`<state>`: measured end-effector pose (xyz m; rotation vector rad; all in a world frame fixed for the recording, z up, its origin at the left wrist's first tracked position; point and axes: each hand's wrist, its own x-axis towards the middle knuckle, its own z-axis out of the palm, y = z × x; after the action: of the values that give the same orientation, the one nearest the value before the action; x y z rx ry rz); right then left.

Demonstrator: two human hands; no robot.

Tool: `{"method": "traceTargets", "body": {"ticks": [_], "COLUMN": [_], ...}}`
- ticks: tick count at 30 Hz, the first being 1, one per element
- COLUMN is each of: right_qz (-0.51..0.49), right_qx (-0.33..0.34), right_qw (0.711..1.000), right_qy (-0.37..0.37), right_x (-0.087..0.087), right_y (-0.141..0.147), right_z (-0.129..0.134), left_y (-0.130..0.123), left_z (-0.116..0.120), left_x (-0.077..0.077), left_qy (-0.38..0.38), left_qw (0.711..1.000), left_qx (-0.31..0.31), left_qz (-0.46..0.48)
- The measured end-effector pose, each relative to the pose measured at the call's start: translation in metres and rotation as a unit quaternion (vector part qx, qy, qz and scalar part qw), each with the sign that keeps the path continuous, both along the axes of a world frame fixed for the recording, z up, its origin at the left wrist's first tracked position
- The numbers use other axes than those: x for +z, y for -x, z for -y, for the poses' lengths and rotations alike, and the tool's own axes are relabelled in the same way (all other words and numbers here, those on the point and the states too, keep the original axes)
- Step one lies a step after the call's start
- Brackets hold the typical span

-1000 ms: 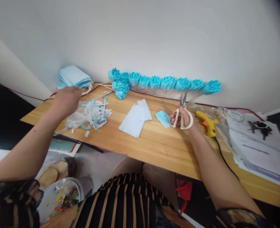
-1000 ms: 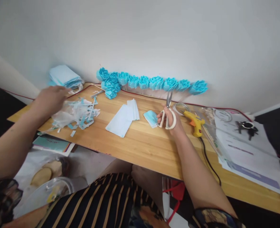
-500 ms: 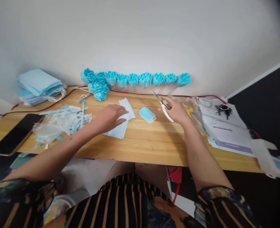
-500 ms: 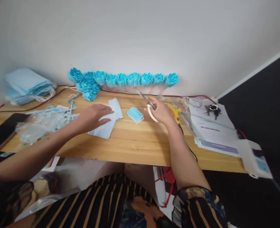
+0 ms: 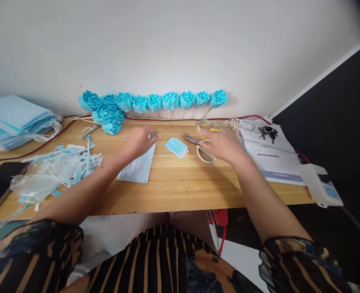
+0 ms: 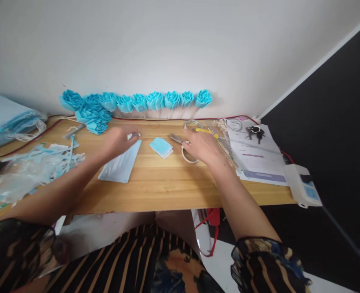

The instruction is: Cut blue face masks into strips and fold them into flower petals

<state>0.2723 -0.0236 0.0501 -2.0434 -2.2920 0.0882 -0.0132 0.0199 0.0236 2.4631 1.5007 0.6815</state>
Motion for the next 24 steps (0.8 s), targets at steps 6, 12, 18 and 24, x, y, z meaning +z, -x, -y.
{"method": "traceTargets", "body": {"ticks": [6,12,18,24], "right_qz": [-0.414,-0.480,-0.597,-0.710], "right_qx": [0.172,0.181,0.108,0.034], "right_qw": [0.893,0.859,0.794,0.701], "right_qy": [-0.027,0.015,-0.036,0.057], "right_x": [0.016,0.007,-0.011,-0.026], "right_y": [0.039,0.083,0.085,0.082], "right_z": [0.001,-0.001,-0.014,-0.022], "left_y": [0.008,-0.008,-0.014,-0.017], "left_z": [0.009,0.024,0.022,0.024], "left_x": [0.051,0.047,0.025,-0.008], "left_qy": [0.114,0.131,0.253,0.308], "left_qw": [0.935,0.903,0.777,0.731], "left_qx": [-0.056,-0.061,-0.096,-0.098], "left_qz": [0.331,0.404,0.568,0.601]}}
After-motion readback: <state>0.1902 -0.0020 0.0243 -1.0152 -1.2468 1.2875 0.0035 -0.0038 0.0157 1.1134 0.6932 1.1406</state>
